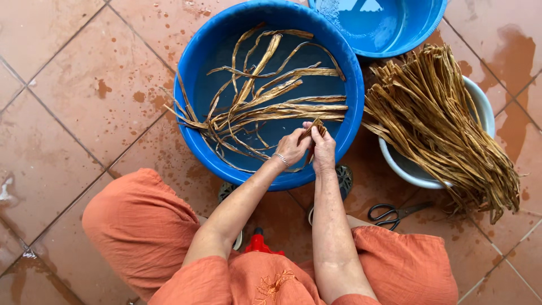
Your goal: The person sits on a tiled floor and repeatedly submerges long, dried plant strips into a blue basin of water. They agitate the strips by hand to ensure they are fully wetted, then transfer them to a white basin. The process is repeated for multiple bundles of the material.
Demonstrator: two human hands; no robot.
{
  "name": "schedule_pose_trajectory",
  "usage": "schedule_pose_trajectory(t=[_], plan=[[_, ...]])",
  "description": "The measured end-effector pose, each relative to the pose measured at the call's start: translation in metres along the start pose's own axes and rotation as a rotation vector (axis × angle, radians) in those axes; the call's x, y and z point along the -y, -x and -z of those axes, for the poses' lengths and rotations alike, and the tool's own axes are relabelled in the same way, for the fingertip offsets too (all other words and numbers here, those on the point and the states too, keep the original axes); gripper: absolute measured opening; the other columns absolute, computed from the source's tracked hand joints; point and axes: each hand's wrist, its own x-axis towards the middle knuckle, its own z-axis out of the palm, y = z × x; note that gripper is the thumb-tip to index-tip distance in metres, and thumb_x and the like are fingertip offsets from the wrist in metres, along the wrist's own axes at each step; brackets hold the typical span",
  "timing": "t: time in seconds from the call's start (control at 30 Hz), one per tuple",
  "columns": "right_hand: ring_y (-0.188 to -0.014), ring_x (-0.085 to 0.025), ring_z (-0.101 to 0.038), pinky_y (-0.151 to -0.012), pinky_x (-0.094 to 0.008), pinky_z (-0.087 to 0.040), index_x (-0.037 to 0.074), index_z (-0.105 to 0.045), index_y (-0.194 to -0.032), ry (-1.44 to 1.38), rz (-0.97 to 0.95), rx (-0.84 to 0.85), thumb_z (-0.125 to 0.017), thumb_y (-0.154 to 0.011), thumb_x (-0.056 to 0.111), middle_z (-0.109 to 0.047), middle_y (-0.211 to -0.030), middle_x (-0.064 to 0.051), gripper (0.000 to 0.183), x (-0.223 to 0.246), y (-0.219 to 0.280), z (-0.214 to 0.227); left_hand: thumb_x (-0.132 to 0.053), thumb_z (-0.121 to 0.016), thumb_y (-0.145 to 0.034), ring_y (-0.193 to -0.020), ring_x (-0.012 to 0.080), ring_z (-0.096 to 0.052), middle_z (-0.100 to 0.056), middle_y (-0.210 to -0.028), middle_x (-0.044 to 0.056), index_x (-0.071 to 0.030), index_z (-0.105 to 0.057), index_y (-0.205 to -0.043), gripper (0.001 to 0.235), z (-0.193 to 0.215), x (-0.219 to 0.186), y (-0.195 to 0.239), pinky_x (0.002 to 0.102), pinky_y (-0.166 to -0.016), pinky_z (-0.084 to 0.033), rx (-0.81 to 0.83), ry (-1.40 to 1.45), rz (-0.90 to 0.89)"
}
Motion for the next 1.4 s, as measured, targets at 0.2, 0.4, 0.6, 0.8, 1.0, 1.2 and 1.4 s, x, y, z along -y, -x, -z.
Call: schedule_pose_trajectory(t=[0.2, 0.4, 0.6, 0.8, 1.0, 1.2, 1.4], plan=[[-0.104, -0.022, -0.070, -0.096, -0.036, -0.057, 0.000, -0.067, -0.115, -0.099, 0.048, 0.054, -0.054, -0.106, 0.021, -0.075, -0.112, -0.012, 0.026, 0.011, 0.006, -0.002, -0.027, -0.041, -0.103, -0.097, 0.0412, -0.072, -0.074, -0.104, 0.023, -0.006, -0.068, -0.103, 0.034, -0.015, -0.033, -0.009, 0.053, -0.086, -0.056, 0.167, -0.518, 0.043], [-0.082, -0.031, -0.074, -0.082, -0.046, -0.062, 0.003, -0.057, -0.097, -0.326, -0.119, -0.136, -0.048, -0.106, 0.022, -0.071, -0.085, -0.015, 0.023, 0.001, -0.007, 0.021, -0.029, -0.048, -0.098, -0.092, 0.0391, -0.074, -0.074, -0.097, 0.023, -0.006, -0.067, -0.103, 0.030, -0.023, -0.049, 0.012, 0.053, -0.081, -0.058, 0.210, -0.591, -0.018], [-0.046, -0.012, -0.043, -0.043, -0.031, -0.040, 0.009, -0.058, -0.095, -0.505, -0.127, -0.081, -0.051, -0.108, 0.029, -0.048, -0.061, 0.002, 0.025, 0.021, -0.045, 0.074, -0.031, -0.055, -0.093, -0.087, 0.0413, -0.073, -0.075, -0.090, 0.023, -0.005, -0.064, -0.097, 0.028, -0.018, -0.059, 0.037, 0.053, -0.079, -0.058, 0.239, -0.550, -0.175], [-0.041, -0.008, -0.034, -0.036, -0.025, -0.027, 0.004, -0.056, -0.091, -0.444, 0.103, -0.472, -0.041, -0.106, 0.010, -0.045, -0.059, 0.001, 0.022, 0.089, -0.052, 0.113, -0.022, -0.052, -0.093, -0.075, 0.0398, -0.071, -0.072, -0.078, 0.020, -0.005, -0.061, -0.088, 0.019, 0.000, -0.040, 0.051, 0.052, -0.070, -0.058, 0.233, -0.477, -0.362], [-0.037, -0.010, -0.030, -0.032, -0.027, -0.026, 0.006, -0.052, -0.081, -0.439, 0.199, -0.598, -0.038, -0.094, 0.002, -0.042, -0.054, 0.000, 0.019, 0.140, -0.050, 0.139, -0.018, -0.052, -0.094, -0.070, 0.0343, -0.069, -0.065, -0.071, 0.014, -0.006, -0.054, -0.083, 0.016, 0.042, 0.008, 0.063, 0.046, -0.067, -0.058, 0.230, -0.460, -0.547], [-0.043, -0.009, -0.035, -0.038, -0.029, -0.028, 0.006, -0.057, -0.088, -0.347, 0.295, -0.705, -0.042, -0.101, 0.005, -0.047, -0.061, 0.000, 0.020, 0.152, -0.047, 0.159, -0.016, -0.051, -0.095, -0.082, 0.0303, -0.067, -0.065, -0.081, 0.013, -0.008, -0.054, -0.090, 0.010, 0.090, 0.053, 0.062, 0.045, -0.075, -0.056, 0.335, -0.668, -0.365], [-0.039, -0.009, -0.035, -0.034, -0.027, -0.026, 0.008, -0.055, -0.086, -0.429, 0.273, -0.639, -0.048, -0.105, 0.015, -0.046, -0.058, 0.001, 0.022, 0.145, -0.060, 0.152, -0.024, -0.049, -0.103, -0.102, 0.0273, -0.066, -0.071, -0.098, 0.009, -0.014, -0.062, -0.104, 0.017, 0.156, 0.094, 0.061, 0.048, -0.096, -0.045, 0.393, -0.872, -0.017]])
